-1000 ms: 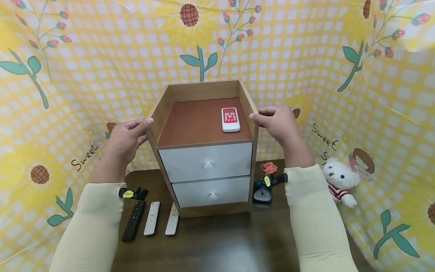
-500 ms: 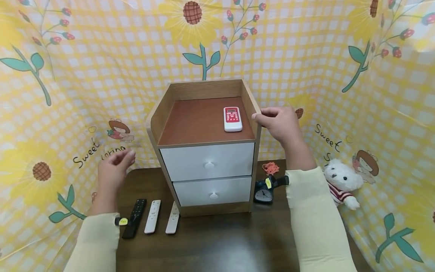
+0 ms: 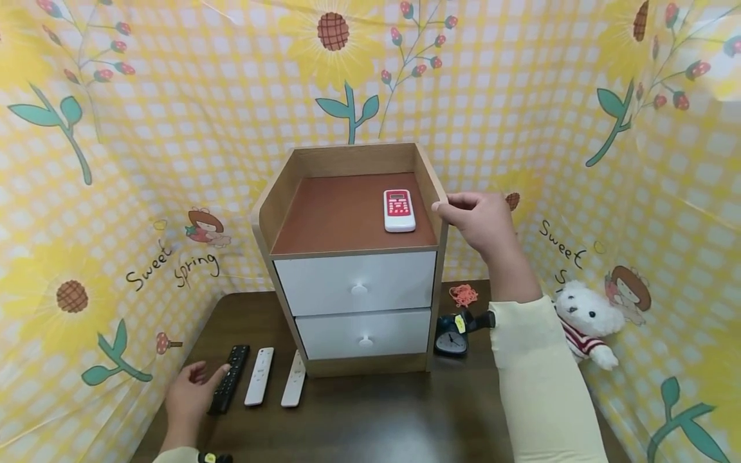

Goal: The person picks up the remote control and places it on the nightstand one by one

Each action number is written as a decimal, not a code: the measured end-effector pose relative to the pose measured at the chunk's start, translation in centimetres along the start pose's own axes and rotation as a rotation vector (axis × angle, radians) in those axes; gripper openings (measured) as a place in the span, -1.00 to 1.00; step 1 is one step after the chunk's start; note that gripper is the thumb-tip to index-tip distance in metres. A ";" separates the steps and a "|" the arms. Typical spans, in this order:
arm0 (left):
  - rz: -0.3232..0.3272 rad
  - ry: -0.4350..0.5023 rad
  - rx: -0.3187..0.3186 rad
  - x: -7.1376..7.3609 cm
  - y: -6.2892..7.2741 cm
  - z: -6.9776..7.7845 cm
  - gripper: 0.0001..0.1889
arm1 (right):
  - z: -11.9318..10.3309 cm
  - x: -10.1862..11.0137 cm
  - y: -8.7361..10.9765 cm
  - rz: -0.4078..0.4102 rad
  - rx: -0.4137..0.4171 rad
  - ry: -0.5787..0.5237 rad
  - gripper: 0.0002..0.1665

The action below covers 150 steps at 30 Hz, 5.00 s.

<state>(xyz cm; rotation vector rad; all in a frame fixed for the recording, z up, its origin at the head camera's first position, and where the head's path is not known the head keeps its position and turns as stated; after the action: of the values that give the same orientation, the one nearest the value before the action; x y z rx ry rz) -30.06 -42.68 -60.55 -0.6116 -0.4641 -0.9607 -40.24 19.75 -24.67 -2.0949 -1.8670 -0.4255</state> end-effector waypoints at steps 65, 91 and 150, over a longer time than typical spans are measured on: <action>0.113 -0.116 0.063 3.4 0.4 2.6 -0.33 | 0.4 0.3 0.0 0.078 0.036 -0.006 -0.45; 0.190 -0.150 -0.231 17.3 -7.4 37.0 -0.39 | 0.7 0.5 0.2 0.084 0.012 -0.035 -0.39; -0.016 -0.233 -0.380 -6.3 -3.4 52.2 -0.38 | 0.9 0.1 0.2 0.069 0.051 -0.096 -0.46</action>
<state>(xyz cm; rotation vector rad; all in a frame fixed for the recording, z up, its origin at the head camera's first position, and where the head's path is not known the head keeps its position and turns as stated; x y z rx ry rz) -41.18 -5.53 -24.81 -1.0720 -0.4962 -1.0056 -40.00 20.22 -25.40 -2.1736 -1.8299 -0.2624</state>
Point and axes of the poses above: each hand's wrist, its own y-axis away from the middle knuckle, its own x-axis out of the back of the hand, z = x × y, the point moved 9 cm from there along -y, towards the middle knuckle, and after that the axes turned 14 degrees about -x, right-handed, at the moved point
